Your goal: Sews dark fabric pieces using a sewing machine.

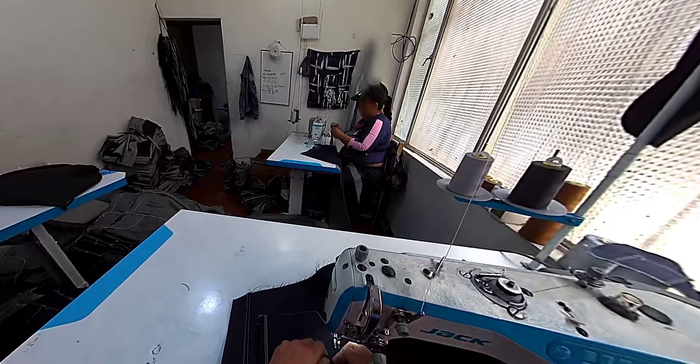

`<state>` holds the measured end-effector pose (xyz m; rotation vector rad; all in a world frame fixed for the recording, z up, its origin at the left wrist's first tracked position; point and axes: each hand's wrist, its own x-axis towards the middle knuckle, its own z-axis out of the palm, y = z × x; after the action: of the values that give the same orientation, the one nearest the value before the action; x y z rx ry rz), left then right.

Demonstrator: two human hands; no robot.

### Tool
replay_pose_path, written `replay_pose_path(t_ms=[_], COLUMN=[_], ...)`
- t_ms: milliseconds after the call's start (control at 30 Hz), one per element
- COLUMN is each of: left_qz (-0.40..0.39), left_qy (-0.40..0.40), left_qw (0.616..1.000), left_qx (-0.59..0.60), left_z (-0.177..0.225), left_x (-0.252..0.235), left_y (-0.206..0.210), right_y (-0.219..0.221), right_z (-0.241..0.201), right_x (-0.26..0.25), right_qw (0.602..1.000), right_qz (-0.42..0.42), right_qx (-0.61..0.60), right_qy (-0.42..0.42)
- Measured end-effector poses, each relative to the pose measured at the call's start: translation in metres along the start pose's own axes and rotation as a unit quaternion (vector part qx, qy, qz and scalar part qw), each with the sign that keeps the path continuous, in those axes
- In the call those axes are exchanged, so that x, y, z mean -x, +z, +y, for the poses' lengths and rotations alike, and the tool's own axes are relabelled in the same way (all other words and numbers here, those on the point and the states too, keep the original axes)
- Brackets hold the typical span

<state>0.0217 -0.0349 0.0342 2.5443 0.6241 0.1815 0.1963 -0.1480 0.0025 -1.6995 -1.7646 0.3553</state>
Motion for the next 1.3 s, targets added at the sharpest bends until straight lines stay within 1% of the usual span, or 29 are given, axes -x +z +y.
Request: replay_pose_path(t_ms=[33,67,100,167,233,333,433,533,700,767,800,833,867,900,933,967,1033,1067,1133,1233,1267,1300], left_qz=[-0.046,-0.075,-0.092,-0.112,-0.115,-0.099,-0.104,-0.106,-0.093,-0.067,-0.037,0.011,0.082,0.169,0.243,0.285,0.304,0.303,0.304,0.304,0.303,0.3], left_qy=[-0.021,-0.034,-0.041,-0.034,-0.023,-0.017,-0.057,-0.101,-0.106,-0.104,-0.093,-0.066,-0.021,0.039,0.099,0.15,0.228,0.246,0.246,0.246,0.25,0.25], left_qw=[0.998,0.993,0.987,0.981,0.98,0.978,0.975,0.978,0.983,0.985,0.988,0.993,0.994,0.984,0.965,0.944,0.909,0.894,0.873,0.856,0.856,0.865], left_qx=[0.048,0.09,0.126,0.155,0.161,0.183,0.19,0.151,0.12,0.12,0.114,0.099,0.071,0.028,-0.022,-0.071,-0.171,-0.221,-0.293,-0.338,-0.335,-0.315], left_z=[-0.008,-0.016,-0.022,-0.027,-0.029,-0.029,-0.021,-0.011,-0.005,-0.003,-0.002,-0.001,-0.002,-0.006,-0.01,-0.014,-0.015,-0.012,-0.005,-0.003,-0.004,-0.006], left_x=[-0.008,-0.013,-0.015,-0.015,-0.013,-0.011,-0.008,-0.012,-0.011,-0.008,-0.005,-0.001,0.003,0.006,0.006,0.007,0.012,0.015,0.019,0.022,0.022,0.022], left_y=[-0.01,-0.015,-0.018,-0.017,-0.015,-0.017,-0.015,-0.013,-0.011,-0.007,-0.004,0.001,0.01,0.021,0.031,0.036,0.037,0.037,0.037,0.038,0.038,0.039], right_y=[0.001,0.002,0.0,-0.004,-0.005,-0.003,0.003,0.005,0.001,0.003,0.003,0.002,0.001,-0.001,-0.001,-0.001,0.0,0.0,-0.001,0.001,0.004,0.006], right_z=[0.001,0.0,-0.003,-0.005,-0.004,-0.001,0.001,0.003,0.001,0.002,0.002,0.001,0.0,-0.001,-0.001,-0.001,0.0,0.0,0.0,0.0,0.002,0.002], right_x=[-0.005,-0.006,-0.006,-0.005,-0.003,-0.004,-0.001,0.001,-0.001,-0.001,-0.001,-0.002,-0.003,-0.003,-0.004,-0.004,-0.003,-0.003,-0.003,-0.003,-0.003,-0.002], right_qw=[1.0,1.0,0.998,0.996,0.995,0.996,0.997,0.997,0.996,0.996,0.995,0.995,0.994,0.993,0.992,0.991,0.991,0.991,0.991,0.994,0.996,0.996], right_qz=[0.006,0.007,-0.007,-0.034,-0.042,-0.018,0.006,0.023,-0.016,-0.015,-0.017,-0.021,-0.029,-0.038,-0.044,-0.046,-0.047,-0.048,-0.054,-0.036,-0.021,-0.012], right_qx=[0.001,0.002,-0.007,-0.02,-0.03,-0.028,-0.027,-0.029,-0.047,-0.049,-0.051,-0.054,-0.056,-0.06,-0.062,-0.064,-0.065,-0.065,-0.061,-0.047,-0.043,-0.038], right_qy=[0.013,0.031,0.054,0.08,0.088,0.08,0.077,0.068,0.072,0.076,0.08,0.084,0.089,0.096,0.101,0.105,0.109,0.11,0.108,0.088,0.081,0.08])
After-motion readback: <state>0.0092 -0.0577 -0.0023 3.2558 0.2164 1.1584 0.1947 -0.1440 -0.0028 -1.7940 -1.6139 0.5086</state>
